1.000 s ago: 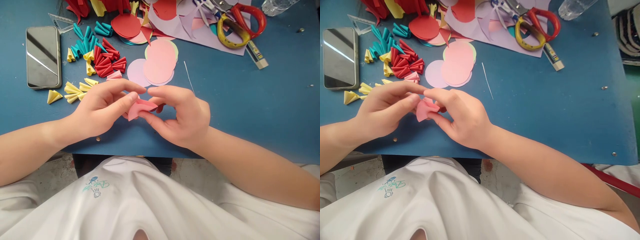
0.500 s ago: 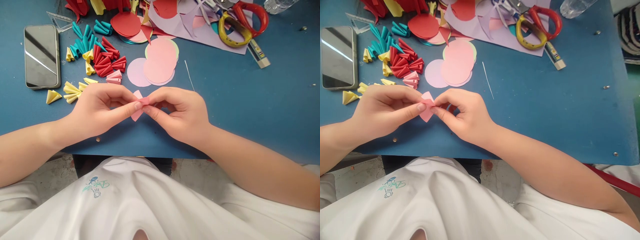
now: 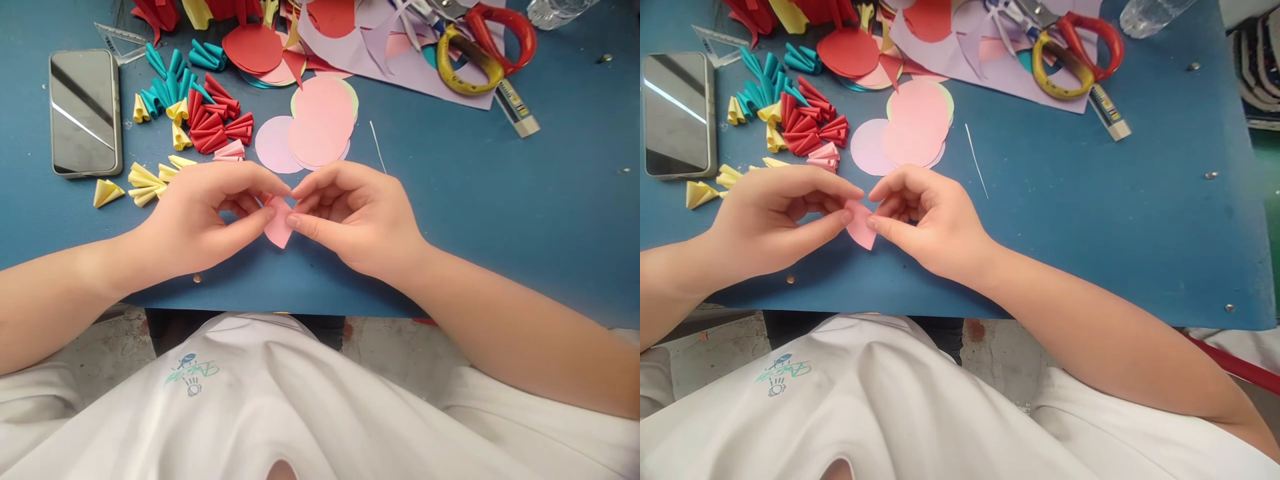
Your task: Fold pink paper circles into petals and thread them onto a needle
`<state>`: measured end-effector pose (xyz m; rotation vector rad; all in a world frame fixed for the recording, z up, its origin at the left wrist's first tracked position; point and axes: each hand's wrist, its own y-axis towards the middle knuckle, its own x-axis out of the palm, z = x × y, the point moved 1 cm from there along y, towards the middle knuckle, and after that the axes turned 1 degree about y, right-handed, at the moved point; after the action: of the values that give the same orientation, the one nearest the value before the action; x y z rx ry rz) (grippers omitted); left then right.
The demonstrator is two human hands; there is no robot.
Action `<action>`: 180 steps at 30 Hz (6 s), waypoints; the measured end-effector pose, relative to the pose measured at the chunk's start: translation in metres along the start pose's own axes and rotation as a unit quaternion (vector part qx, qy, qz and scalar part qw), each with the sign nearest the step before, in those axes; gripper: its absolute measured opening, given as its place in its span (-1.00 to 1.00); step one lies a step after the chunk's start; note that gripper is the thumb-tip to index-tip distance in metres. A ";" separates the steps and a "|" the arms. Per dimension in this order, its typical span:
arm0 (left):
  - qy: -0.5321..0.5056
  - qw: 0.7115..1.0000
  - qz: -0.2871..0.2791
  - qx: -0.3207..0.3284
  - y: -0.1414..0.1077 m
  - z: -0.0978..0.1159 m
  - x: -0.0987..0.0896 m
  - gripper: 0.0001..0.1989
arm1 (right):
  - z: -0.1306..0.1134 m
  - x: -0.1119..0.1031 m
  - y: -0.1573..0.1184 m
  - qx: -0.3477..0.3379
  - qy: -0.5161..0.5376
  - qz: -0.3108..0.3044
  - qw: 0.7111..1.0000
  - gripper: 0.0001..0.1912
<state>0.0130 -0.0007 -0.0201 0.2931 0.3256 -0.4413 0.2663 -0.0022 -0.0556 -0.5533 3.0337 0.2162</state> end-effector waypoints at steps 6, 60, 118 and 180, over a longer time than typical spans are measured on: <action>-0.067 0.986 0.020 -0.153 0.002 0.009 -0.001 -0.77 | -0.001 0.003 -0.001 0.005 -0.040 0.044 0.998 -0.74; 0.388 0.898 -0.133 0.161 0.004 -0.023 -0.017 -0.52 | -0.004 -0.013 -0.009 -0.243 -0.522 -0.189 0.795 -0.56; 0.310 0.921 -0.183 0.152 0.007 -0.025 -0.024 -0.52 | 0.007 -0.014 -0.010 -0.234 -0.460 -0.098 0.851 -0.75; -0.092 0.992 -0.046 0.071 0.001 -0.027 0.001 -0.49 | 0.014 -0.001 -0.009 -0.109 -0.053 0.028 0.992 -0.76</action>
<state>0.0077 0.0088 -0.0446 0.3739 0.1277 -0.5796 0.2711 -0.0085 -0.0707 -0.4528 2.9429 0.5658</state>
